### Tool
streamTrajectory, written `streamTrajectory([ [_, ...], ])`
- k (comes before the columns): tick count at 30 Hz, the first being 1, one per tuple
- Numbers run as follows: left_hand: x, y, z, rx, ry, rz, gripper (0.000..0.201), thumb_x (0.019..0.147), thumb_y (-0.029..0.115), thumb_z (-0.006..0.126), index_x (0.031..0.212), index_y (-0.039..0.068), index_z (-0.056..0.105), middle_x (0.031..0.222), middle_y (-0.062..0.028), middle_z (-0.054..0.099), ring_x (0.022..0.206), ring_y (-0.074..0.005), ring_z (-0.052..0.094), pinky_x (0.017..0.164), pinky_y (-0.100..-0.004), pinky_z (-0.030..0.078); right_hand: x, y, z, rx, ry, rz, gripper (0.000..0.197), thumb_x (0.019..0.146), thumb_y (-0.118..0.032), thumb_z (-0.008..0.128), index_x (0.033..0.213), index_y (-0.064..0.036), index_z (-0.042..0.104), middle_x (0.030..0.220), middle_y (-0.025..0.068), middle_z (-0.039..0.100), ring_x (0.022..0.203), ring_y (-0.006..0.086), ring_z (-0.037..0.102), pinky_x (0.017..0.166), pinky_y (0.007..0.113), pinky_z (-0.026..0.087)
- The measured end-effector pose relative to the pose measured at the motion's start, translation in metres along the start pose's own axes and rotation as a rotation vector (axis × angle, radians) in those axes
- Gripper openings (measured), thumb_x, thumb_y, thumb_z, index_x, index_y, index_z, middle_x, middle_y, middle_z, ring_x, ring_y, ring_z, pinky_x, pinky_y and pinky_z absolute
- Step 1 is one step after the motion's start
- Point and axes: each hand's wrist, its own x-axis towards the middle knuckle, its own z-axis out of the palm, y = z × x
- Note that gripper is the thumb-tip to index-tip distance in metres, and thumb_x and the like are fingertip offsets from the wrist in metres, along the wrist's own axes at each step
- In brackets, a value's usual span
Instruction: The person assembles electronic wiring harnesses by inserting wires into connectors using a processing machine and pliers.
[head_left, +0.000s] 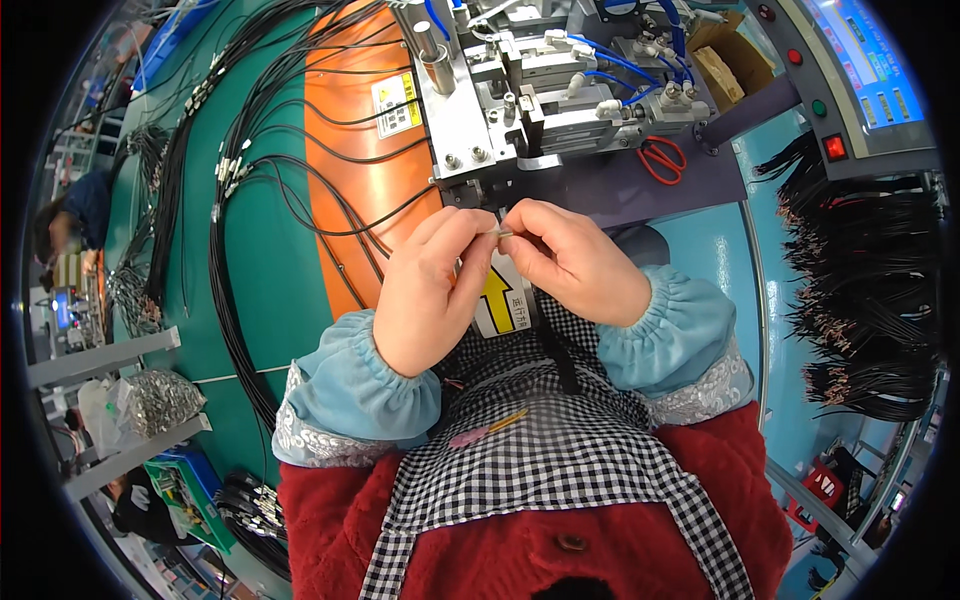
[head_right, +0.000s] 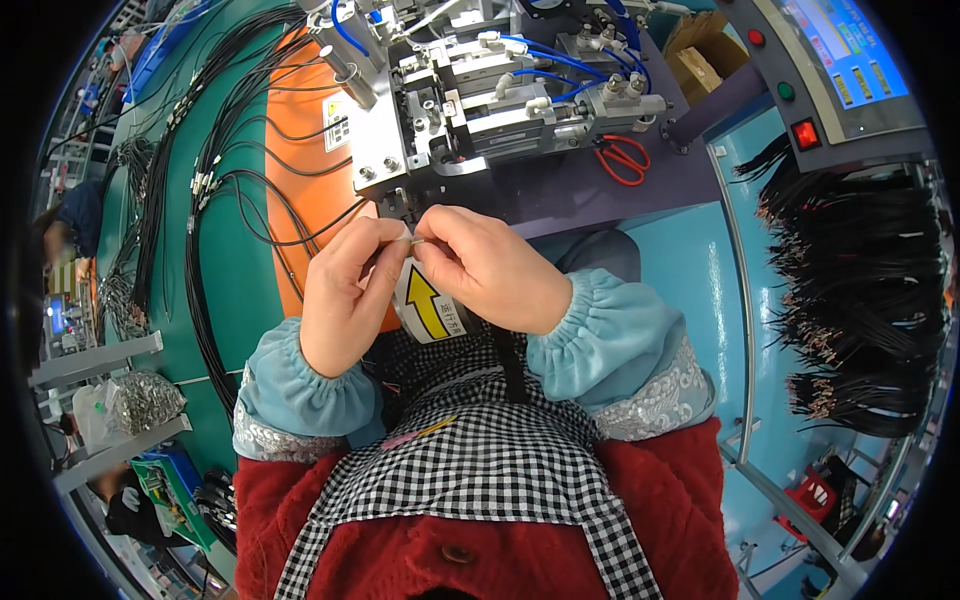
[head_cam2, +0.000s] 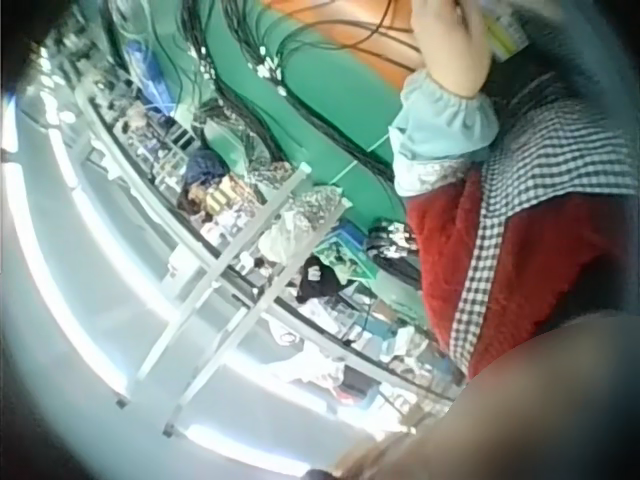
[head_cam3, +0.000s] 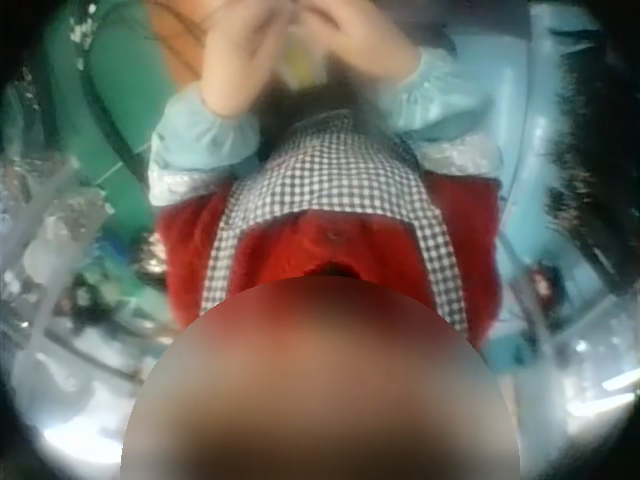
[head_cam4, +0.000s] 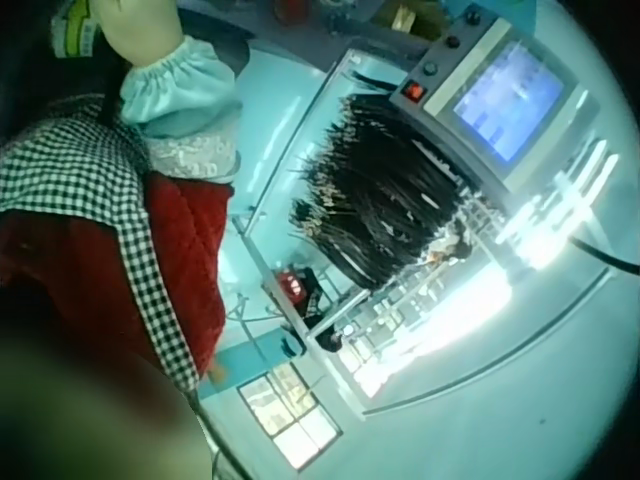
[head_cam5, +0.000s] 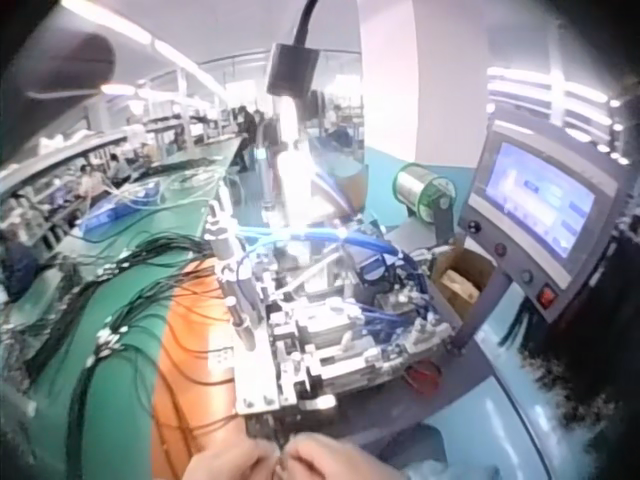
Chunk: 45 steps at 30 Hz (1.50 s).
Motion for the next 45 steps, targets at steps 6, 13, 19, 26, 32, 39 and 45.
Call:
streamTrajectory([
  [6, 0.007, -0.001, -0.007, 0.013, -0.155, -0.053, 0.012, 0.085, 0.001, 0.061, 0.096, 0.002, 0.064, 0.08, -0.0049, 0.062, 0.064, -0.0163, 0.051, 0.059, -0.0273, 0.044, 0.002, 0.009, -0.012, -0.037, -0.136, -0.048, 0.004, 0.093, -0.007, 0.056, 0.092, -0.0029, 0.057, 0.08, 0.0023, 0.056, 0.064, 0.0122, 0.043, 0.058, 0.027, 0.037],
  [13, 0.008, -0.008, -0.008, -0.006, -0.205, -0.189, 0.019, 0.083, 0.001, 0.061, 0.101, 0.005, 0.064, 0.086, -0.0044, 0.061, 0.068, -0.0181, 0.055, 0.062, -0.0283, 0.046, 0.005, 0.012, -0.011, -0.009, -0.079, 0.051, 0.008, 0.093, -0.009, 0.056, 0.088, -0.0029, 0.058, 0.081, 0.0029, 0.057, 0.065, 0.0132, 0.045, 0.06, 0.027, 0.038],
  [19, 0.002, -0.039, -0.021, 0.543, -0.087, 0.388, 0.028, 0.082, 0.005, 0.061, 0.11, 0.009, 0.063, 0.088, -0.0028, 0.061, 0.069, -0.0193, 0.058, 0.062, -0.0284, 0.047, 0.011, 0.039, -0.013, -0.103, -0.025, 0.04, 0.007, 0.09, -0.008, 0.058, 0.093, -0.0028, 0.061, 0.084, 0.0053, 0.061, 0.066, 0.0208, 0.053, 0.062, 0.032, 0.045],
  [26, 0.003, -0.05, -0.022, 0.781, -0.207, 0.395, 0.039, 0.083, 0.011, 0.058, 0.122, 0.013, 0.061, 0.088, -0.0018, 0.06, 0.069, -0.0186, 0.059, 0.06, -0.0295, 0.047, 0.016, 0.056, -0.005, -0.281, 0.061, -0.116, 0.008, 0.089, -0.008, 0.059, 0.096, -0.0045, 0.063, 0.086, 0.006, 0.062, 0.068, 0.0235, 0.057, 0.063, 0.032, 0.046],
  [32, 0.006, -0.047, -0.021, 0.765, -0.272, 0.368, 0.042, 0.084, 0.011, 0.057, 0.125, 0.017, 0.061, 0.084, -0.0014, 0.057, 0.068, -0.0177, 0.059, 0.058, -0.0292, 0.046, 0.016, 0.059, -0.005, -0.303, 0.043, -0.119, 0.008, 0.088, -0.008, 0.06, 0.095, -0.0043, 0.063, 0.086, 0.0068, 0.063, 0.068, 0.0242, 0.057, 0.063, 0.033, 0.047],
  [39, 0.008, -0.052, -0.021, 0.789, -0.33, 0.366, 0.043, 0.083, 0.012, 0.057, 0.126, 0.019, 0.061, 0.083, -0.0008, 0.055, 0.067, -0.0167, 0.058, 0.056, -0.0286, 0.046, 0.02, 0.052, -0.006, -0.17, 0.008, -0.001, 0.007, 0.089, -0.009, 0.058, 0.09, -0.0034, 0.063, 0.078, 0.0054, 0.063, 0.063, 0.0198, 0.054, 0.06, 0.03, 0.044],
  [45, 0.01, -0.051, -0.019, 0.794, -0.299, 0.388, 0.043, 0.083, 0.012, 0.058, 0.124, 0.02, 0.062, 0.083, -0.0002, 0.055, 0.068, -0.0161, 0.058, 0.057, -0.0279, 0.046, 0.021, 0.052, -0.005, 0.09, -0.042, 0.233, 0.011, 0.09, -0.012, 0.056, 0.086, -0.0031, 0.062, 0.069, 0.0016, 0.058, 0.059, 0.013, 0.046, 0.056, 0.026, 0.039],
])
